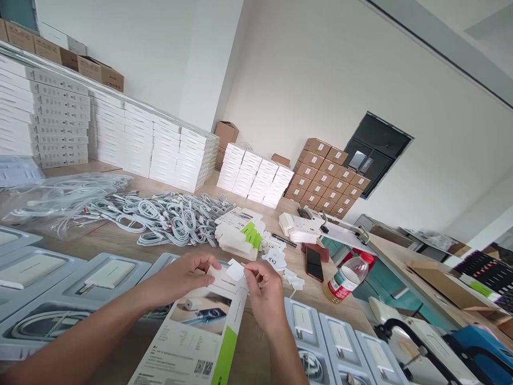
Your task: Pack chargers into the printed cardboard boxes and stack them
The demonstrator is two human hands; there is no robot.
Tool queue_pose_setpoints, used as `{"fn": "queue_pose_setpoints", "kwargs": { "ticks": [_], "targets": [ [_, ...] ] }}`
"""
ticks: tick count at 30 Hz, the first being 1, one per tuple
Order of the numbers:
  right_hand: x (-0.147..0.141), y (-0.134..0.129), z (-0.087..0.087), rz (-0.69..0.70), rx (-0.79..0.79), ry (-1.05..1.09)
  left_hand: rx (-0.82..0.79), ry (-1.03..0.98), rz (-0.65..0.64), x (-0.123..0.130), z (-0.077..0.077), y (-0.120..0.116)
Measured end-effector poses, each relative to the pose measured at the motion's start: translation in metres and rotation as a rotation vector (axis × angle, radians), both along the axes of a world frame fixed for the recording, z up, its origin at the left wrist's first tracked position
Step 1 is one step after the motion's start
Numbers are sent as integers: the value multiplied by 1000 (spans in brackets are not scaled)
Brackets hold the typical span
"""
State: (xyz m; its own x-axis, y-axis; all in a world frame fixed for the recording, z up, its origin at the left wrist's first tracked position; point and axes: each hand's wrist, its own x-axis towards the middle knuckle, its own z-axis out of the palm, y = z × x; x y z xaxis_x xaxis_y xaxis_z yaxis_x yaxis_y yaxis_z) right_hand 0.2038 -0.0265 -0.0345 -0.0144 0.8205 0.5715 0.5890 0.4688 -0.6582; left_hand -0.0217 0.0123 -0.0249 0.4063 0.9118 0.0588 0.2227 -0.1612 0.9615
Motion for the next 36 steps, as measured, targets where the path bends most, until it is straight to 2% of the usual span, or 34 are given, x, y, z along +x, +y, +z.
{"fn": "queue_pose_setpoints", "kwargs": {
  "ticks": [4,9,14,21,26,31,36],
  "targets": [
    [-1,-2,-1,28,162,-127,-101,-58,3,-2,3,1],
    [-9,-6,-1,67,352,-288,-241,-223,-135,0,3,-1],
    [-12,-9,0,46,476,-420,-396,-406,-109,-1,-4,0],
    [-14,-12,-2,-3,630,-485,-469,-464,-51,1,1,1],
    [-16,-11,-3,-46,628,-468,-469,-485,-6,2,1,0],
    [-17,-11,-4,51,577,-472,-453,-461,49,2,5,-1],
    [-17,-12,-2,70,555,-482,-331,-415,-17,0,10,-3]
  ]
}}
